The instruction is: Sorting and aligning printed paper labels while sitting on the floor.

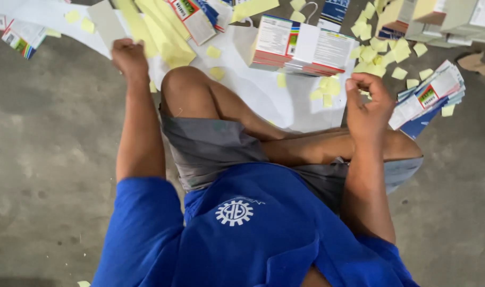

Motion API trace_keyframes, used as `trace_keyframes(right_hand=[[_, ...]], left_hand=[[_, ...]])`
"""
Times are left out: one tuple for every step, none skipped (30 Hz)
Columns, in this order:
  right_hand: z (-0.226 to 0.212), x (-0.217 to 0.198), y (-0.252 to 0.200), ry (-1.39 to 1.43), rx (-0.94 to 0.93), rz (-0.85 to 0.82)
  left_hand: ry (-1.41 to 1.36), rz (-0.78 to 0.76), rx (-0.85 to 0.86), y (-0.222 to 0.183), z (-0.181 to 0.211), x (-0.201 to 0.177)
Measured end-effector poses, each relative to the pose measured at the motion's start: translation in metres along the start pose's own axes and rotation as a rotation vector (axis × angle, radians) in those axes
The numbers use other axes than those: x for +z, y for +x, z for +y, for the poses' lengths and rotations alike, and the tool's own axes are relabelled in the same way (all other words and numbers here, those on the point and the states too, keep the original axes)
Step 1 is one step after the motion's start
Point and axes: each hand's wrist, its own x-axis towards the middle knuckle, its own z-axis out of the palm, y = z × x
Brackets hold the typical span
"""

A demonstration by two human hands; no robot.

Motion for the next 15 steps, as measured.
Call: trace_keyframes(right_hand=[[-0.003,0.001,-0.003,-0.004,-0.01,-0.005],[-0.006,0.006,-0.007,-0.006,-0.007,0.008],[-0.009,0.012,-0.011,0.057,0.016,-0.034],[-0.012,0.018,-0.015,0.122,0.036,-0.079],[-0.022,0.027,-0.018,0.122,0.038,-0.069],[-0.032,0.036,-0.021,0.169,0.064,-0.138],[-0.041,0.046,-0.024,0.216,0.089,-0.207],[-0.044,0.055,-0.027,0.218,0.092,-0.201],[-0.046,0.065,-0.029,0.263,0.085,-0.255],[-0.049,0.073,-0.031,0.307,0.075,-0.31],[-0.05,0.078,-0.032,0.308,0.075,-0.304],[-0.051,0.083,-0.031,0.446,0.166,-0.35],[-0.052,0.089,-0.031,0.584,0.258,-0.395],[-0.043,0.094,-0.034,0.586,0.255,-0.392],[-0.033,0.098,-0.037,0.627,0.328,-0.37]], left_hand=[[-0.289,0.03,0.017,-0.001,0.014,-0.006],[-0.292,0.021,0.026,-0.028,0.057,-0.024],[-0.428,-0.044,0.024,-0.052,0.109,-0.039],[-0.561,-0.107,0.019,-0.074,0.168,-0.056],[-0.562,-0.115,0.026,-0.098,0.188,-0.053],[-0.598,-0.204,0.072,-0.124,0.206,-0.052],[-0.633,-0.294,0.117,-0.149,0.223,-0.051],[-0.631,-0.3,0.12,-0.174,0.233,-0.042],[-0.63,-0.36,0.076,-0.2,0.243,-0.033],[-0.63,-0.419,0.033,-0.225,0.253,-0.024],[-0.63,-0.424,0.038,-0.241,0.257,-0.017],[-0.674,-0.48,0.037,-0.257,0.261,-0.011],[-0.718,-0.537,0.035,-0.272,0.264,-0.005],[-0.718,-0.538,0.04,-0.279,0.267,-0.005],[-0.692,-0.589,0.015,-0.286,0.27,-0.005]])
